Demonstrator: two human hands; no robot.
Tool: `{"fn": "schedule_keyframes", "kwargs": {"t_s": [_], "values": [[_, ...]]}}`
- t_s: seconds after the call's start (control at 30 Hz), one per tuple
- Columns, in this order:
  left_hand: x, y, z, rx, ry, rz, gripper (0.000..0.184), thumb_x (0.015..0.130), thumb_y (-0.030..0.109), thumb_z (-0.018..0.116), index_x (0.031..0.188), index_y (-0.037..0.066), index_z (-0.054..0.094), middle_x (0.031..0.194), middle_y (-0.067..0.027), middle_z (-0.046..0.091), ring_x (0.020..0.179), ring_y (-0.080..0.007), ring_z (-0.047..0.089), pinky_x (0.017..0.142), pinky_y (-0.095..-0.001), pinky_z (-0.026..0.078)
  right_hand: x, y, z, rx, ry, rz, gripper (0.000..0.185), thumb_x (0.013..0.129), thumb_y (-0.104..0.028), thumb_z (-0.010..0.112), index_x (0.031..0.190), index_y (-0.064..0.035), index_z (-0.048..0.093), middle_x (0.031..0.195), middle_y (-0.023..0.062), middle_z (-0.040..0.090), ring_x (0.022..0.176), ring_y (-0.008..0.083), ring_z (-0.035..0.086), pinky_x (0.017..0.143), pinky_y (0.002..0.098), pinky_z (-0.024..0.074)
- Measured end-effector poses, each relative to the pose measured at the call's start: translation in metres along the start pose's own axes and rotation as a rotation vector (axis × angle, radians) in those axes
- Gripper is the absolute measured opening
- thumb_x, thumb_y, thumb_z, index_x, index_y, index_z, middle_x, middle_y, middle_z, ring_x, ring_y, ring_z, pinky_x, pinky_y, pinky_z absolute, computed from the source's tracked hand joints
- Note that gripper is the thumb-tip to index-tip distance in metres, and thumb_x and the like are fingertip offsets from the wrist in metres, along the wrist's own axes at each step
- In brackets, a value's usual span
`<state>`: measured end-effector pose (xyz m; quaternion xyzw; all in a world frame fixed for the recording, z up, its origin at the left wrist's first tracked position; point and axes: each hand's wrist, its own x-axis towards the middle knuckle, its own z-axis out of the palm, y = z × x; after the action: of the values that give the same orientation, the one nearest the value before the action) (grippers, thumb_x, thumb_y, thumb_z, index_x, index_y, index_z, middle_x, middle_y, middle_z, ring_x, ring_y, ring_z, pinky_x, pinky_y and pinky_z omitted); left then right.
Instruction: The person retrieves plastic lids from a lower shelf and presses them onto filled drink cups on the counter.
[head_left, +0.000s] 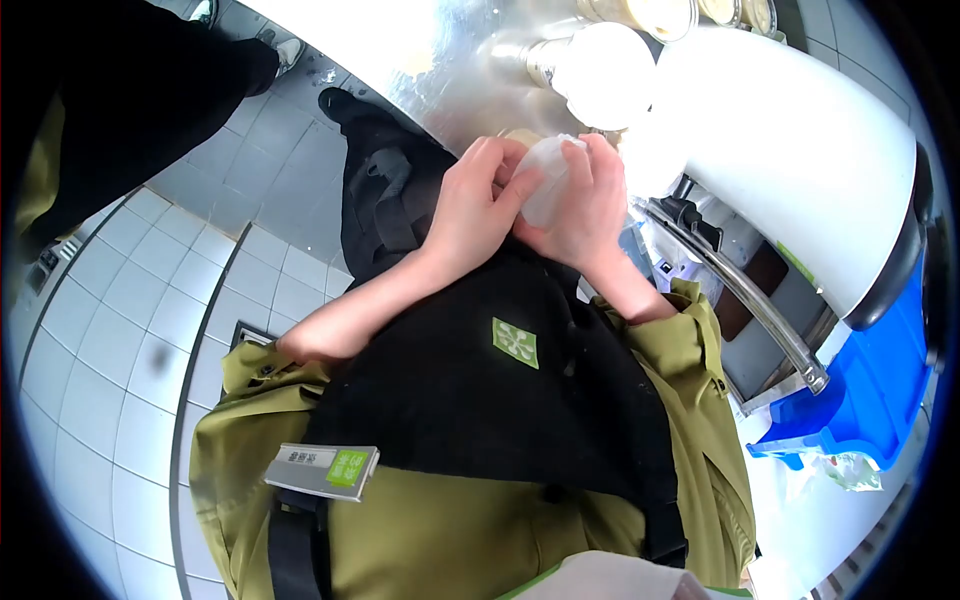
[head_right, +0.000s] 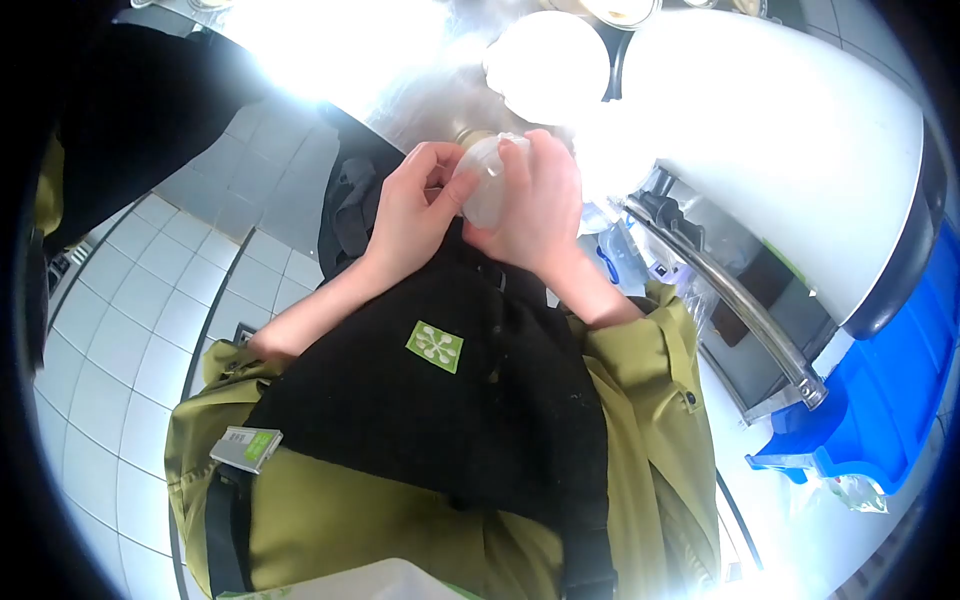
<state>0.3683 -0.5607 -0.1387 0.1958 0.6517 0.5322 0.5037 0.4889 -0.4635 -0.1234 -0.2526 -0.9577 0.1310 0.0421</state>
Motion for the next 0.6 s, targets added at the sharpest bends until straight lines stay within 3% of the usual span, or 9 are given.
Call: {"fn": "schedule_keyframes", "kwargs": {"t_s": [0.17,0.3,0.47,0.6], "values": [[0.005,-0.013,0.009,0.205,0.082,0.211,0.015,0.086,0.01,0.056,0.095,-0.002,0.056,0.084,-0.0198,0.056,0.08,-0.0388,0.057,0.067,-0.0394,0.048,-0.003,-0.001,0.01,-0.001,0.099,0.007,0.08,0.049,-0.033,0.08,0.116,-0.0051,0.045,0.112,0.021,0.045,0.098,0.0395,0.049,0.079,0.0466,0.0417],[0.006,-0.006,0.012,0.273,0.047,0.193,0.015,0.086,0.008,0.053,0.098,-0.001,0.054,0.089,-0.0212,0.056,0.083,-0.041,0.056,0.07,-0.0432,0.047,-0.007,-0.001,0.004,0.0,0.027,0.039,0.086,0.055,-0.034,0.079,0.125,-0.0048,0.038,0.122,0.0221,0.042,0.105,0.04,0.047,0.085,0.048,0.0411],[0.01,-0.007,0.009,0.331,-0.018,0.239,0.018,0.088,0.008,0.05,0.104,-0.001,0.049,0.092,-0.0235,0.055,0.087,-0.0433,0.055,0.072,-0.0463,0.046,-0.008,0.004,0.01,0.012,0.121,-0.026,0.08,0.062,-0.04,0.074,0.125,-0.0049,0.04,0.121,0.0226,0.043,0.103,0.0404,0.049,0.084,0.048,0.0423],[0.011,0.009,0.004,0.365,-0.083,0.158,0.018,0.089,0.009,0.048,0.103,-0.001,0.048,0.092,-0.025,0.054,0.088,-0.0444,0.054,0.072,-0.0465,0.046,-0.006,0.004,0.011,0.02,0.16,-0.051,0.074,0.068,-0.046,0.069,0.124,-0.0054,0.042,0.119,0.0225,0.044,0.1,0.0405,0.05,0.082,0.0481,0.0436]]}}
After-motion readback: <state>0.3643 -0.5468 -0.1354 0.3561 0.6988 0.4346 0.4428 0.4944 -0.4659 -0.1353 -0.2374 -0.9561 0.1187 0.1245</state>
